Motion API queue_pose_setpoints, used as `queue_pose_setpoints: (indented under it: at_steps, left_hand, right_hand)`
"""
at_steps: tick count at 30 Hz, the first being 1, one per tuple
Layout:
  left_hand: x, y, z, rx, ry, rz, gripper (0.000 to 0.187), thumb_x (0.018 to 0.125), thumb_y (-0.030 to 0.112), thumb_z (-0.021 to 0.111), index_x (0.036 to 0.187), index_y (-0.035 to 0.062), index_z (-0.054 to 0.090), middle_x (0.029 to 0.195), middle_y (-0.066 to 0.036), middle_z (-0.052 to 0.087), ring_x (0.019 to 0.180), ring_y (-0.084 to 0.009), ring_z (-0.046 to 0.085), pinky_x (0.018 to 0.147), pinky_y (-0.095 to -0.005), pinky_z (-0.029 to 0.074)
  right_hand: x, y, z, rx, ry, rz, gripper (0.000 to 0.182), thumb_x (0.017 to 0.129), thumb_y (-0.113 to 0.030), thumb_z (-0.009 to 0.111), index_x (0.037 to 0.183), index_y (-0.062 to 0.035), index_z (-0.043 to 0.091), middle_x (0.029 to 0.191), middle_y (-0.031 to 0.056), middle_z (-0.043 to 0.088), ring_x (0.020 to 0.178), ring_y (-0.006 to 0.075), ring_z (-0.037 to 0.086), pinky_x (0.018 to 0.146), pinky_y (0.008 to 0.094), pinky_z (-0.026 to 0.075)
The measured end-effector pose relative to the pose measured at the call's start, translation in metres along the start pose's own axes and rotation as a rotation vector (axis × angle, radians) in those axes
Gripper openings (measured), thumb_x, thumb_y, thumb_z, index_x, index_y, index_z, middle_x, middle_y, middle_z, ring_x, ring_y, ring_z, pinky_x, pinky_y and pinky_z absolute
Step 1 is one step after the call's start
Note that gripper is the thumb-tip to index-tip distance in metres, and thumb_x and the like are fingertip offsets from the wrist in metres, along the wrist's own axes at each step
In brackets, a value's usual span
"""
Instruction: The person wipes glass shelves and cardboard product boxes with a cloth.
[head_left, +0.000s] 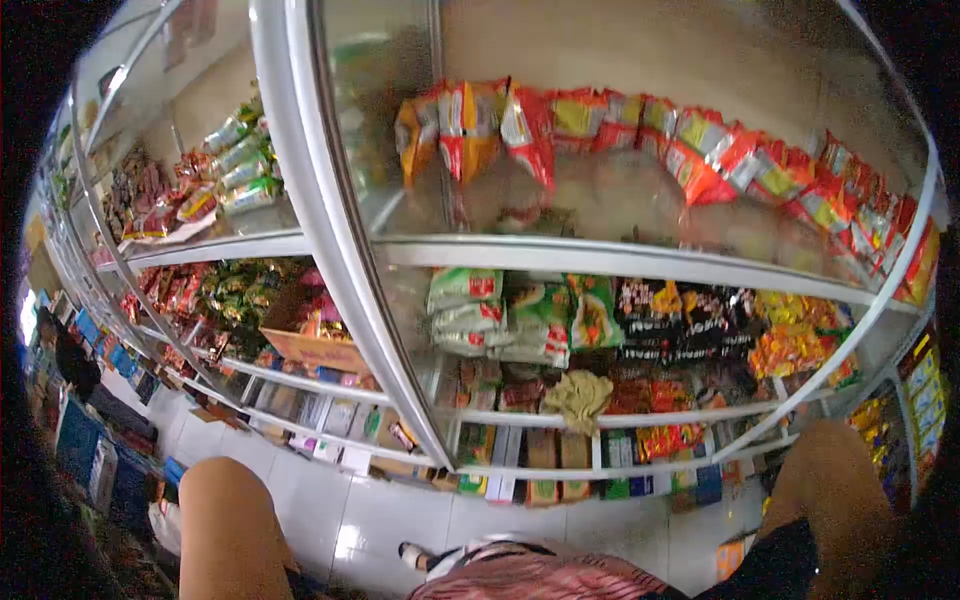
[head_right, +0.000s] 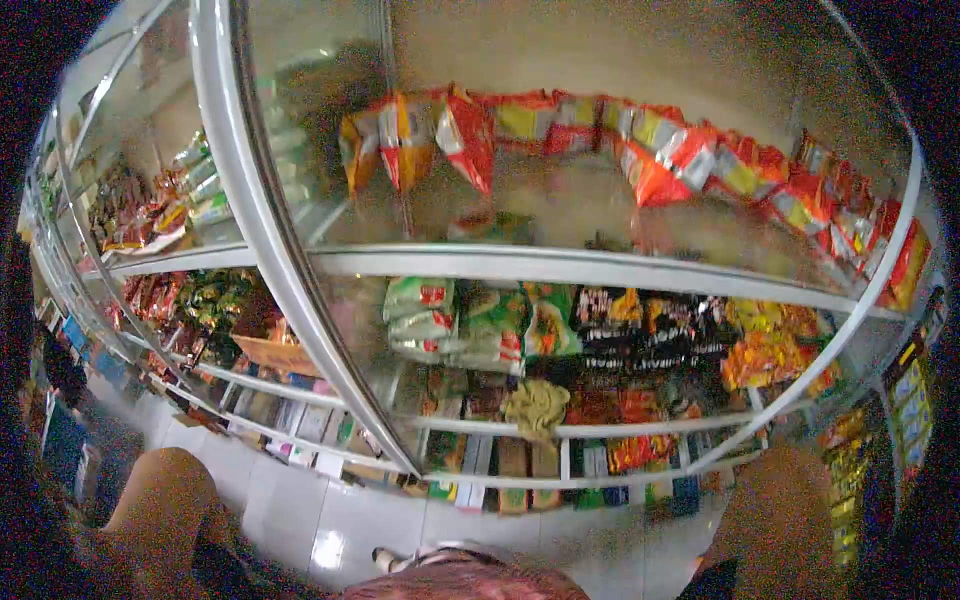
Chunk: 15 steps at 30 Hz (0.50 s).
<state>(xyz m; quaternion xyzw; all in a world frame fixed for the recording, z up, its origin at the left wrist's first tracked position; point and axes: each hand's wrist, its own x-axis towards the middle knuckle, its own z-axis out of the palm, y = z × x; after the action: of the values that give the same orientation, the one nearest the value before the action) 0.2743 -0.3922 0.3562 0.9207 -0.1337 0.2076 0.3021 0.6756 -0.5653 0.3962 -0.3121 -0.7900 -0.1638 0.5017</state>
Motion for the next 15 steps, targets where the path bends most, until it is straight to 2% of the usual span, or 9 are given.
queue_pose_setpoints:
  at_steps: [15]
  left_hand:
    - [-0.006,0.035,-0.016,0.056,-0.052,-0.005,0.027,0.081,0.025,0.045,0.091,0.0023,0.055,0.098,-0.017,0.055,0.090,-0.0243,0.054,0.076,-0.0338,0.044]
  right_hand:
    - [-0.007,0.004,0.000,-0.164,0.144,-0.011,0.015,0.073,-0.011,0.052,0.083,-0.0009,0.058,0.085,0.0120,0.058,0.078,0.0242,0.056,0.072,0.0355,0.046]
